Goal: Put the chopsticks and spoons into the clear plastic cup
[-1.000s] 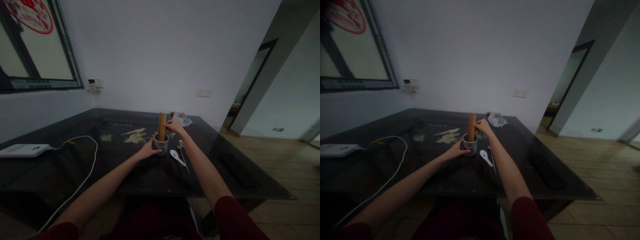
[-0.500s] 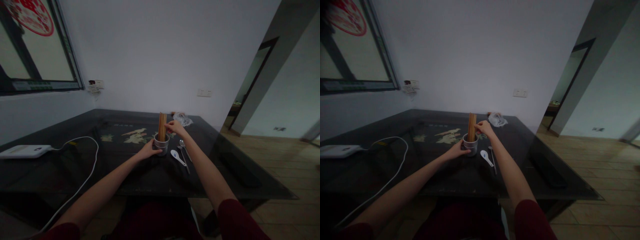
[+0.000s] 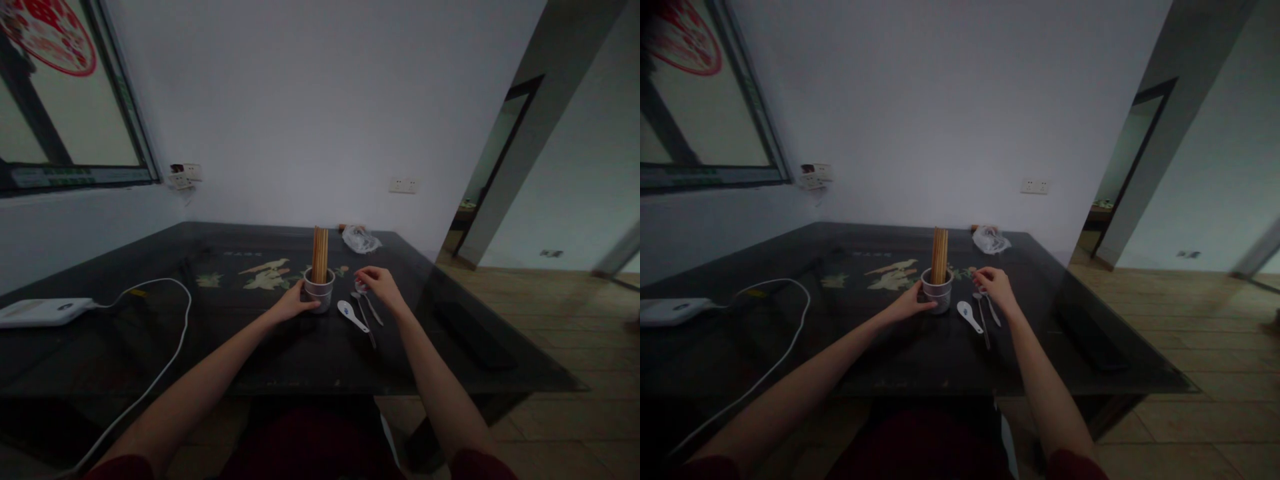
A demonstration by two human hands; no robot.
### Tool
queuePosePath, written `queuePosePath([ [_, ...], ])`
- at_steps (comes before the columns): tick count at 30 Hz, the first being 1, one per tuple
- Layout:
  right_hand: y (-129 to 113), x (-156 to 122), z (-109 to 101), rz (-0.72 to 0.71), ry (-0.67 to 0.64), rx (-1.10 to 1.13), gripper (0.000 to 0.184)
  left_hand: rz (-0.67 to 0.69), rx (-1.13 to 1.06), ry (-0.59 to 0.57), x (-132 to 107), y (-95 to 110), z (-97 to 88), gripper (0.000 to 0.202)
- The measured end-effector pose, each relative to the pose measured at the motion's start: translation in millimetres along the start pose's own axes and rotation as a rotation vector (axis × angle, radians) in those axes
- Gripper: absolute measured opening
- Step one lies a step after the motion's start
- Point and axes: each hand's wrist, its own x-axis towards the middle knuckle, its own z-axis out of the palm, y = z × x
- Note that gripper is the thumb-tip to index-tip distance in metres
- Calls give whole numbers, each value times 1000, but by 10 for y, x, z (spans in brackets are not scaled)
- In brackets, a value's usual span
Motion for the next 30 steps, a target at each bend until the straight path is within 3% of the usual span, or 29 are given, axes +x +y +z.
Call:
queuePosePath([
  [7,242,-22,-55,53,143,-334,19,-4,-16,-14,-13,19,0,75],
  [16,311,-15,32,133,59,-473,20,-10,3,-34,-24,36,-10,76],
  [30,241,-59,-11,175,24,-534,22,41,-108,10,-1,122,-58,90],
])
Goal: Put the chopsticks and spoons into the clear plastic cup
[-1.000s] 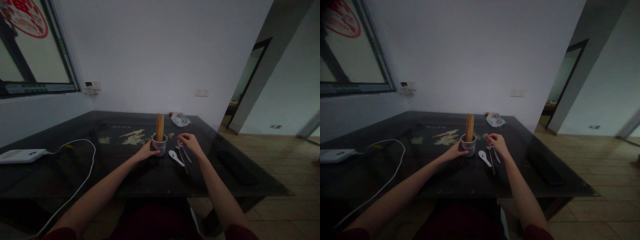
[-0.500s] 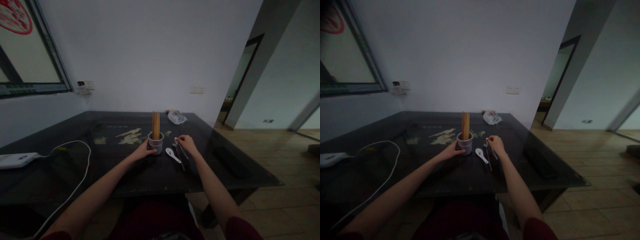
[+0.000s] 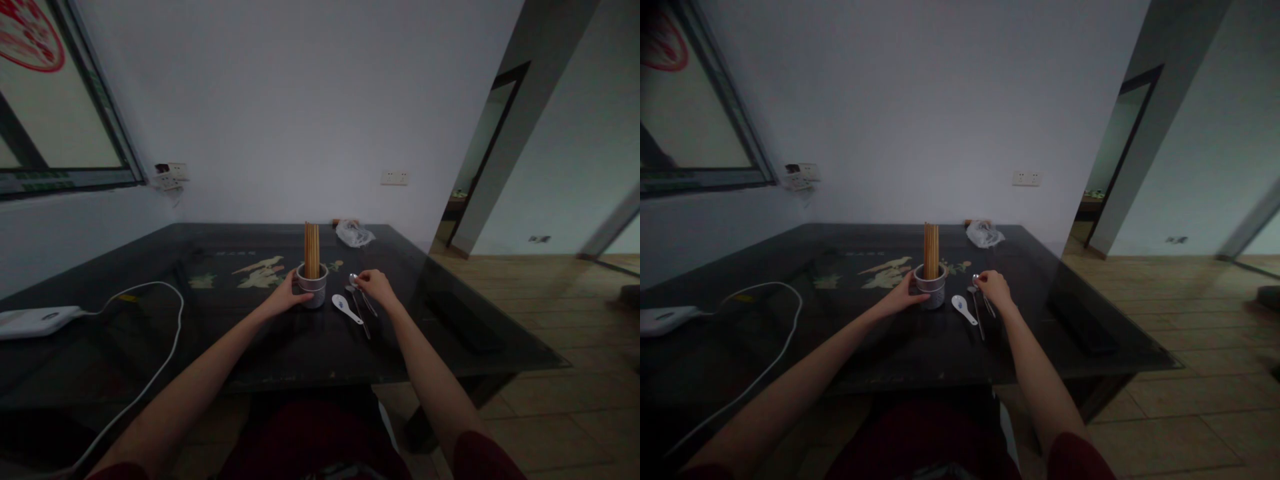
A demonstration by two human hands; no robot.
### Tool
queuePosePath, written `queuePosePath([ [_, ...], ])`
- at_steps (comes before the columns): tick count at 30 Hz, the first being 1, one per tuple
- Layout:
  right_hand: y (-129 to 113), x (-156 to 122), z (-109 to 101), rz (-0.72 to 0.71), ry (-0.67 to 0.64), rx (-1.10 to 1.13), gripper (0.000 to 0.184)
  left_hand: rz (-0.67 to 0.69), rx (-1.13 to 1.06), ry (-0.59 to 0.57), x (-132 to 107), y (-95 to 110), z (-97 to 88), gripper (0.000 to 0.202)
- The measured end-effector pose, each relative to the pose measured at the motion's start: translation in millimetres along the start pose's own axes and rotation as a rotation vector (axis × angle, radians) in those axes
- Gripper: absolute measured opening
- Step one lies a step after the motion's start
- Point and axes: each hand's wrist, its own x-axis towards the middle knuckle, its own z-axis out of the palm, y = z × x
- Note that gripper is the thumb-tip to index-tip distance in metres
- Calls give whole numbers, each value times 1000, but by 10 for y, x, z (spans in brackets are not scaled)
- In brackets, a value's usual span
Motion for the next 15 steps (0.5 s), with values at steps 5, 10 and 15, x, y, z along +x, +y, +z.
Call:
queuePosePath([
  [5,30,5,-5,22,-16,-54,23,2,43,76,16,102,-49,94],
  [10,56,1,41,38,-39,-139,21,100,128,273,2,216,-102,68],
  [15,5,-58,84,72,-95,-245,25,359,362,467,-142,444,-114,32],
])
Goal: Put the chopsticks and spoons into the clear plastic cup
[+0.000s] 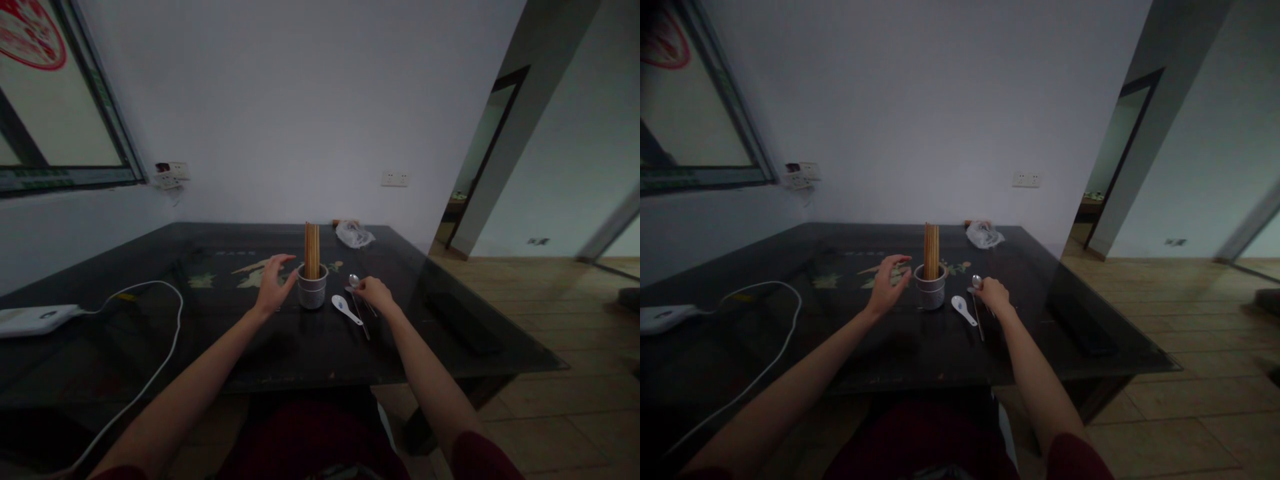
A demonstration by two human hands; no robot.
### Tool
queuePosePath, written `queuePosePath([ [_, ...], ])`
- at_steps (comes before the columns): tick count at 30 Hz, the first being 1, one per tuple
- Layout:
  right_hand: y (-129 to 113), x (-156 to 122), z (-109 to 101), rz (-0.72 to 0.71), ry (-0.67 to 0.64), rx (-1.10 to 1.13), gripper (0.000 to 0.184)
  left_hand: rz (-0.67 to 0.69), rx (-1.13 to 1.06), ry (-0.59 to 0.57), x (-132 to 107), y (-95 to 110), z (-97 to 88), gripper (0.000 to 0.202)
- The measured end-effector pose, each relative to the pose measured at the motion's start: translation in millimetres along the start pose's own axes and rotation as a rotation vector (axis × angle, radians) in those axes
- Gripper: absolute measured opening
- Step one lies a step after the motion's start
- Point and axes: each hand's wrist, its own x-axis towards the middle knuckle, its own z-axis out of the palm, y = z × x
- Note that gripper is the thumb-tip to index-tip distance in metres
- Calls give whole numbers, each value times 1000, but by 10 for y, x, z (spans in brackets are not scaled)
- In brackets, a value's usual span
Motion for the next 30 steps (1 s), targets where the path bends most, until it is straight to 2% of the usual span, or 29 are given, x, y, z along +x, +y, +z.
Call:
queuePosePath([
  [2,-34,-30,5,5,-31,-28,24,73,62,-18,-47,87,-16,25],
  [4,-66,-54,7,1,-53,-56,23,120,79,-99,-119,152,18,21],
  [11,-130,-115,5,-32,-110,-106,24,226,96,-558,-409,383,290,26],
  [14,-146,-135,7,-34,-124,-132,26,349,86,-728,-454,492,345,28],
  [16,-158,-143,8,-37,-138,-146,26,457,105,-796,-454,550,368,30],
  [19,-176,-156,4,-35,-156,-152,25,547,151,-792,-416,630,434,28],
  [21,-185,-167,-1,-32,-165,-157,26,521,171,-757,-368,686,526,25],
  [27,-166,-189,-17,-78,-160,-175,29,201,215,-658,-176,777,962,16],
  [30,-153,-181,-22,-68,-159,-154,29,89,335,-665,-108,756,1135,16],
])
